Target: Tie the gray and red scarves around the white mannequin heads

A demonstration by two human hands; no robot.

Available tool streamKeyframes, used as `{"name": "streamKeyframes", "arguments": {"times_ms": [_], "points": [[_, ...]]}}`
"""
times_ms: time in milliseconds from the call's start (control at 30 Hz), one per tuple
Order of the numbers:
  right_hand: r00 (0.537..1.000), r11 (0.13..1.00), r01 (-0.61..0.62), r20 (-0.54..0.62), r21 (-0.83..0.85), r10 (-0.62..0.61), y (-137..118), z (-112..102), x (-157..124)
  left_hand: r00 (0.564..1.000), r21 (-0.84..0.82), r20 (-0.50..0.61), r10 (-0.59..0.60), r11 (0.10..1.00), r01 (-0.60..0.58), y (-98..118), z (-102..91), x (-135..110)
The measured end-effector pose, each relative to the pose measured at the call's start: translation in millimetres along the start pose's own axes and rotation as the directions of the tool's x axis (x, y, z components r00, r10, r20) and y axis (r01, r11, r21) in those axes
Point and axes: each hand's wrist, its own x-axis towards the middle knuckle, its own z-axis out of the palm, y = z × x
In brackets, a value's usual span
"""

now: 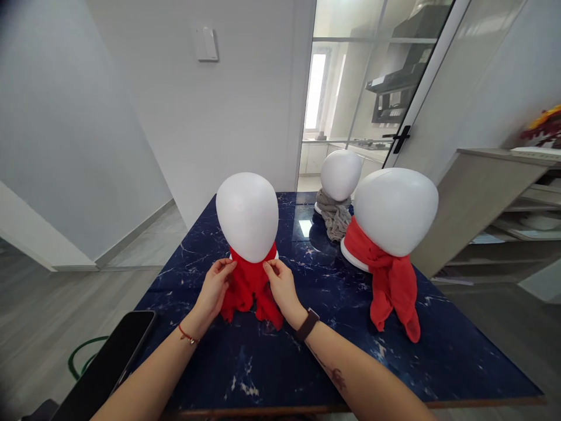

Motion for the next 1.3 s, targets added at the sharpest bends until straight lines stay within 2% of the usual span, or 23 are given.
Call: {"name": "streamKeyframes", "arguments": {"times_ms": [100, 233, 300, 367, 400, 500, 567, 600, 633, 733, 800, 867, 933, 1000, 1100, 1133, 1200, 1300], "points": [[0.992, 0.993, -0.117, 0.059, 0.023, 0.116, 4.4, 3.7, -6.9, 0.991, 0.099, -0.056, -0.119, 0.987, 0.124, -2.5, 1.3, -2.9], [0.999, 0.975, -0.044, 0.017, -0.219, 0.049, 8.4, 3.0, -15.0, 0.974, 0.14, 0.083, -0.213, 0.97, 0.2, -0.8, 3.0, -6.8], [0.997, 0.964, -0.048, 0.047, -0.262, 0.062, 7.1, 2.5, -16.8, 0.971, 0.162, 0.104, -0.215, 0.967, 0.197, 0.9, 2.4, -7.3], [0.976, 0.978, -0.143, 0.144, -0.149, 0.165, 2.3, 3.7, -17.6, 0.972, 0.156, 0.096, -0.217, 0.967, 0.2, 2.3, 1.2, -6.7], [0.95, 0.973, -0.227, 0.209, -0.046, 0.232, -1.3, 4.8, -17.9, 0.97, 0.143, 0.101, -0.219, 0.969, 0.204, 2.9, 0.7, -6.2], [0.855, 0.837, -0.483, 0.344, 0.258, 0.388, -12.6, 7.4, -18.5, 0.962, 0.086, 0.109, -0.249, 0.967, 0.24, 5.1, 1.1, -5.3], [0.817, 0.752, -0.561, 0.38, 0.347, 0.434, -16.4, 7.2, -18.9, 0.947, 0.033, 0.13, -0.294, 0.956, 0.292, 7.1, 2.9, -6.1], [0.819, 0.755, -0.561, 0.365, 0.339, 0.444, -16.5, 6.5, -19.3, 0.936, 0.001, 0.159, -0.314, 0.948, 0.317, 8.0, 4.0, -6.9], [0.839, 0.793, -0.531, 0.321, 0.299, 0.44, -15.6, 5.7, -19.8, 0.925, -0.03, 0.194, -0.326, 0.941, 0.337, 8.8, 5.0, -7.7], [0.938, 0.939, -0.333, 0.131, 0.084, 0.32, -10.8, 3.9, -22.8, 0.911, -0.09, 0.264, -0.316, 0.933, 0.35, 9.6, 6.6, -10.0], [0.956, 0.959, -0.281, 0.098, 0.02, 0.278, -10.2, 4.7, -25.8, 0.922, -0.105, 0.262, -0.285, 0.942, 0.32, 8.5, 6.9, -10.7], [0.916, 0.923, -0.379, 0.166, 0.064, 0.364, -13.1, 6.8, -28.8, 0.943, -0.101, 0.234, -0.238, 0.958, 0.267, 6.6, 7.2, -11.1], [0.837, 0.841, -0.521, 0.279, 0.146, 0.47, -17.7, 8.8, -30.4, 0.962, -0.072, 0.187, -0.198, 0.974, 0.214, 4.7, 7.7, -11.4], [0.752, 0.739, -0.635, 0.4, 0.225, 0.525, -21.1, 9.2, -29.7, 0.971, -0.043, 0.152, -0.182, 0.981, 0.191, 4.0, 8.0, -12.0], [0.666, 0.63, -0.732, 0.472, 0.26, 0.578, -21.0, 6.2, -25.9, 0.972, -0.043, 0.161, -0.173, 0.982, 0.183, 6.2, 7.9, -13.2], [0.663, 0.626, -0.736, 0.461, 0.256, 0.59, -19.9, 4.9, -24.7, 0.97, -0.037, 0.175, -0.168, 0.984, 0.177, 7.8, 7.6, -13.9], [0.705, 0.675, -0.696, 0.409, 0.244, 0.579, -17.9, 3.3, -23.4, 0.972, 0.017, 0.171, -0.161, 0.987, 0.161, 11.2, 7.0, -16.0], [0.837, 0.825, -0.524, 0.309, 0.21, 0.453, -18.1, 3.9, -25.1, 0.98, 0.18, 0.061, -0.189, 0.968, 0.175, 14.1, 5.7, -23.1]]}}
